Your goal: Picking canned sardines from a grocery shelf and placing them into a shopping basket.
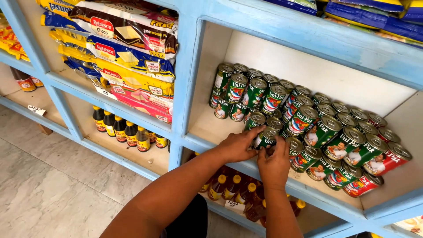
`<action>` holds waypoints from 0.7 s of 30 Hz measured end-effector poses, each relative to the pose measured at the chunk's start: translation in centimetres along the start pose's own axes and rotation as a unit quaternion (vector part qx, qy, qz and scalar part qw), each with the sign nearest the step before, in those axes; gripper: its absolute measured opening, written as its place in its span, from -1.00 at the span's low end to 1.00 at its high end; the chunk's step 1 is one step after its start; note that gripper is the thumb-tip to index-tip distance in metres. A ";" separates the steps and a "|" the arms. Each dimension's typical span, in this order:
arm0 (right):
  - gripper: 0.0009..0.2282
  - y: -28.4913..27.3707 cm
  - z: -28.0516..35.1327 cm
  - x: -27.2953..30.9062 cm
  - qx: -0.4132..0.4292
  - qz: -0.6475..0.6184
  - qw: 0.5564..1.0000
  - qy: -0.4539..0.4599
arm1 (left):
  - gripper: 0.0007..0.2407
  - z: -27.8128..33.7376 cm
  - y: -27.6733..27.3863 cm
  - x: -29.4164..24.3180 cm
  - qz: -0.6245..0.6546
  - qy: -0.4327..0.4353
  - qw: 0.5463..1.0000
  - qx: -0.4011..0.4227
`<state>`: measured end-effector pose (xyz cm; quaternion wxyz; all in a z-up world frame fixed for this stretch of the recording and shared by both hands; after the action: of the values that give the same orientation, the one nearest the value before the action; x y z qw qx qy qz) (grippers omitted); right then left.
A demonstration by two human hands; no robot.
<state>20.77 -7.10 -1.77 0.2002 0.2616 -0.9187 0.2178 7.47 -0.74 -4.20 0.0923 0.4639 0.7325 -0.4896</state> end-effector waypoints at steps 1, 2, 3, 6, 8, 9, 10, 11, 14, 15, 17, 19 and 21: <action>-0.53 0.0 0.1 -0.1 0.006 0.002 1.000 -0.003 | -0.23 0.0 0.2 0.1 0.002 0.009 1.000 -0.004; -0.54 0.1 0.1 -0.1 0.012 0.003 1.000 -0.007 | -0.23 0.0 0.5 0.3 0.005 0.017 1.000 -0.009; -0.54 0.0 0.0 0.2 0.011 0.004 1.000 -0.008 | -0.23 0.0 0.4 0.1 0.005 0.018 1.000 -0.009; -0.51 -0.3 0.0 1.3 0.006 0.010 0.999 -0.038 | -0.22 0.2 0.1 -0.7 -0.012 0.029 0.999 -0.021; -0.49 0.2 0.1 1.2 0.030 0.049 0.998 -0.032 | -0.22 0.3 -0.1 -0.9 -0.032 0.014 0.999 -0.015; -0.49 0.2 0.1 0.9 0.027 0.048 0.998 -0.033 | -0.22 0.3 -0.3 -1.1 -0.034 0.018 0.999 -0.016; -0.50 0.4 0.2 0.4 0.042 0.047 0.998 -0.022 | -0.23 0.3 -0.4 -1.2 -0.035 0.012 0.999 -0.015; -0.50 0.6 0.3 0.0 0.058 0.046 0.997 -0.010 | -0.24 0.3 -0.5 -1.3 -0.037 0.006 0.999 -0.013; -0.53 0.1 0.3 0.2 0.057 -0.010 0.998 -0.013 | -0.31 0.7 -1.1 -2.0 -0.029 0.019 0.999 -0.037; -0.53 0.0 0.3 0.0 0.053 -0.010 0.998 -0.012 | -0.31 0.9 -1.3 -2.4 -0.030 0.023 0.999 -0.036; -0.53 0.1 0.5 -0.1 0.063 -0.050 0.997 -0.017 | -0.40 1.2 -2.3 -3.0 -0.013 0.035 0.997 -0.072; -0.53 0.1 0.3 -0.1 0.067 -0.057 0.996 -0.016 | -0.42 1.1 -2.4 -3.0 -0.010 0.037 0.996 -0.081; -0.52 0.2 0.4 -0.2 0.077 -0.066 0.995 -0.014 | -0.44 1.3 -2.5 -2.9 -0.007 0.033 0.995 -0.090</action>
<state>20.67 -7.04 -2.25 0.1807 0.3391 -0.8828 0.2701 6.77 -3.68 -1.57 0.1063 0.4643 0.7793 -0.4073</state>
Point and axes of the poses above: each hand's wrist, its own z-axis away from the middle knuckle, its own y-axis out of the palm, x = y × z, the point moved 7 cm from there along -z, towards the middle knuckle, and after that the axes turned 12 degrees about -x, right-handed, at the moved point
